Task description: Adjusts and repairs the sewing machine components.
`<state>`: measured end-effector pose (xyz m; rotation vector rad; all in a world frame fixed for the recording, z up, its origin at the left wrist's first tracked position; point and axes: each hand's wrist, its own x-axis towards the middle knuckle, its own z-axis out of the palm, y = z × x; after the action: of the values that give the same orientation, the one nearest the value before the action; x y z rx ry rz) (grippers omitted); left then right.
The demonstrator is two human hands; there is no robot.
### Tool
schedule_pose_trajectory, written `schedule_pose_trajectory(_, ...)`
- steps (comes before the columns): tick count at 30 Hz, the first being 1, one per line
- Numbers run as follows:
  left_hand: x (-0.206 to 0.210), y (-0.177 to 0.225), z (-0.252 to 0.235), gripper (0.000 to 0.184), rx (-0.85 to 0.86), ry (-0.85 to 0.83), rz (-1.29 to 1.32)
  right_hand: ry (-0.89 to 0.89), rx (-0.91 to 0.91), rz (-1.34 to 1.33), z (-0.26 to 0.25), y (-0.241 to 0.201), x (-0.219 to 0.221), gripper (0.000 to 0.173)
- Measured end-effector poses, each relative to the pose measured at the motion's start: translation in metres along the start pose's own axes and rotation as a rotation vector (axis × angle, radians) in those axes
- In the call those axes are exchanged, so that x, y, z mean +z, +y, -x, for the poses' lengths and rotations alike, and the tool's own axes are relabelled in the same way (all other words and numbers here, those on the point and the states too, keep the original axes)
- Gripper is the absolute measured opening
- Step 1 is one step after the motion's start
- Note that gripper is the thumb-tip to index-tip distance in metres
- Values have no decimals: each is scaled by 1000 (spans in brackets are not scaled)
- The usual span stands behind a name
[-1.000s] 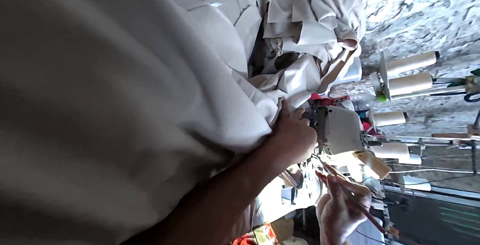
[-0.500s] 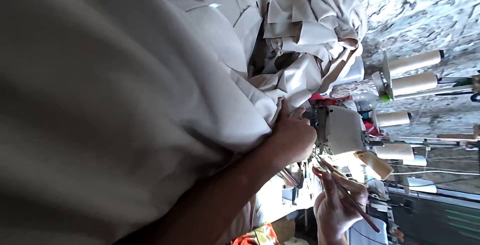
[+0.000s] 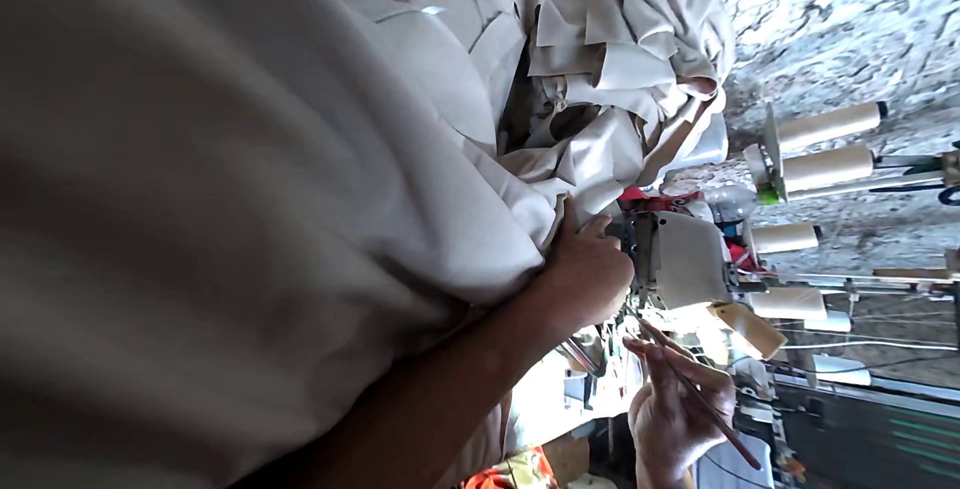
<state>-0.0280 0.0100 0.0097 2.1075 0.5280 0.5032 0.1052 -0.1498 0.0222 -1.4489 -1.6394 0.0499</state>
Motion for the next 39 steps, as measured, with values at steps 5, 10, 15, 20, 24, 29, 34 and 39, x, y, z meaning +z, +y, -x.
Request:
schedule_pose_trajectory(5,3,-1,0,23,5,57,-13,19,24,-21,-1,0,-5,17)
schedule_pose_trajectory(10,2,0,-2,25,-3,84,7,15,20,133,9,10,-13,18)
schedule_pose_trajectory(15,-4,-1,-1,21,-14,56,62,-52,-40,285,18,22,-19,14)
schedule_pose_trajectory(20,-3,-1,-3,20,-14,16,23,-72,-66,370,19,20,-18,10)
schedule_pose_trajectory(24,-2,-1,-3,18,-11,25,31,-74,-83,443,19,19,-18,7)
schedule_pose_trajectory(29,-4,-1,-1,19,-11,17,25,-96,-102,529,18,17,-16,10)
schedule_pose_trajectory(34,-3,-2,1,18,9,49,47,-116,-76,572,14,11,-14,13)
schedule_pose_trajectory(39,-5,0,0,19,-1,26,29,-106,-35,552,13,11,-12,12)
